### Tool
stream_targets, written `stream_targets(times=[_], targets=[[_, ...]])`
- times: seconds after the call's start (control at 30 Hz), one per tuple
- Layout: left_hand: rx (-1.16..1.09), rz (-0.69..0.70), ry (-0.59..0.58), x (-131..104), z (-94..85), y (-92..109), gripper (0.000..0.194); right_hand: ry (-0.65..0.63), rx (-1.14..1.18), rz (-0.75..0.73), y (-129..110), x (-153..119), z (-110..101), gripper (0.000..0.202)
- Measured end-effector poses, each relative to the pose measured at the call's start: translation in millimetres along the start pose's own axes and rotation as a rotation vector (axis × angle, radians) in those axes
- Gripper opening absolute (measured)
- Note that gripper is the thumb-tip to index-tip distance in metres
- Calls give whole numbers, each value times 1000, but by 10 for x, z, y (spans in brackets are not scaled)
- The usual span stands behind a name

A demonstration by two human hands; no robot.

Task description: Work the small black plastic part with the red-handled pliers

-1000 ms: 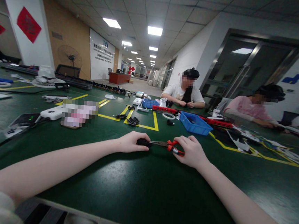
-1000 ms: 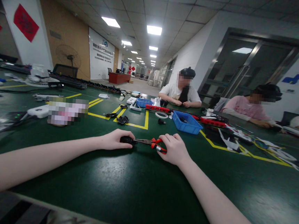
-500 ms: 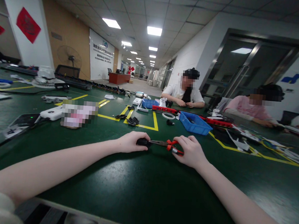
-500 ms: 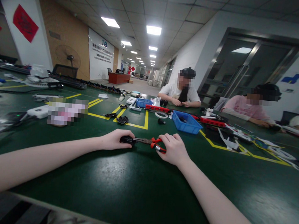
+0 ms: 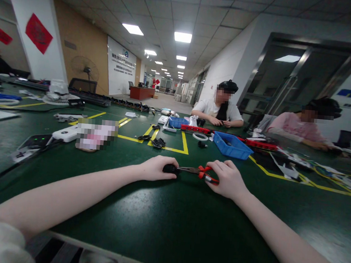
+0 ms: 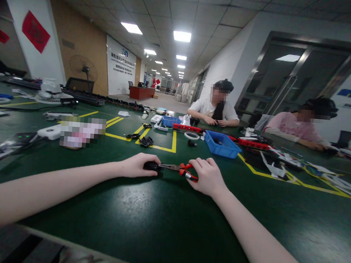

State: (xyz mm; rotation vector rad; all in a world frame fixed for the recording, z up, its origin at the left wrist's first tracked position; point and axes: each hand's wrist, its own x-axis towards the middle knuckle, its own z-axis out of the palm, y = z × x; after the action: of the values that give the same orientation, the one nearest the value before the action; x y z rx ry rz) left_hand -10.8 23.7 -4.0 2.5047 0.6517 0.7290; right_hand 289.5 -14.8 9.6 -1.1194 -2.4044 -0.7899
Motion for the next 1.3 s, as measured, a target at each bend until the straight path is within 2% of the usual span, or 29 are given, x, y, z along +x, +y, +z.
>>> stream_targets(times=[0.23, 0.47, 0.67, 1.3], targets=[[12, 7, 16, 10, 13, -25, 30, -1, 29, 22, 15, -8, 34, 28], [-32, 23, 1, 8, 13, -37, 30, 53, 124, 154, 28, -18, 68, 28], [-82, -12, -10, 6, 1, -8, 31, 7, 149, 123, -8, -8, 46, 29], [-33, -2, -31, 7, -5, 32, 30, 39, 109, 111, -81, 19, 14, 35]])
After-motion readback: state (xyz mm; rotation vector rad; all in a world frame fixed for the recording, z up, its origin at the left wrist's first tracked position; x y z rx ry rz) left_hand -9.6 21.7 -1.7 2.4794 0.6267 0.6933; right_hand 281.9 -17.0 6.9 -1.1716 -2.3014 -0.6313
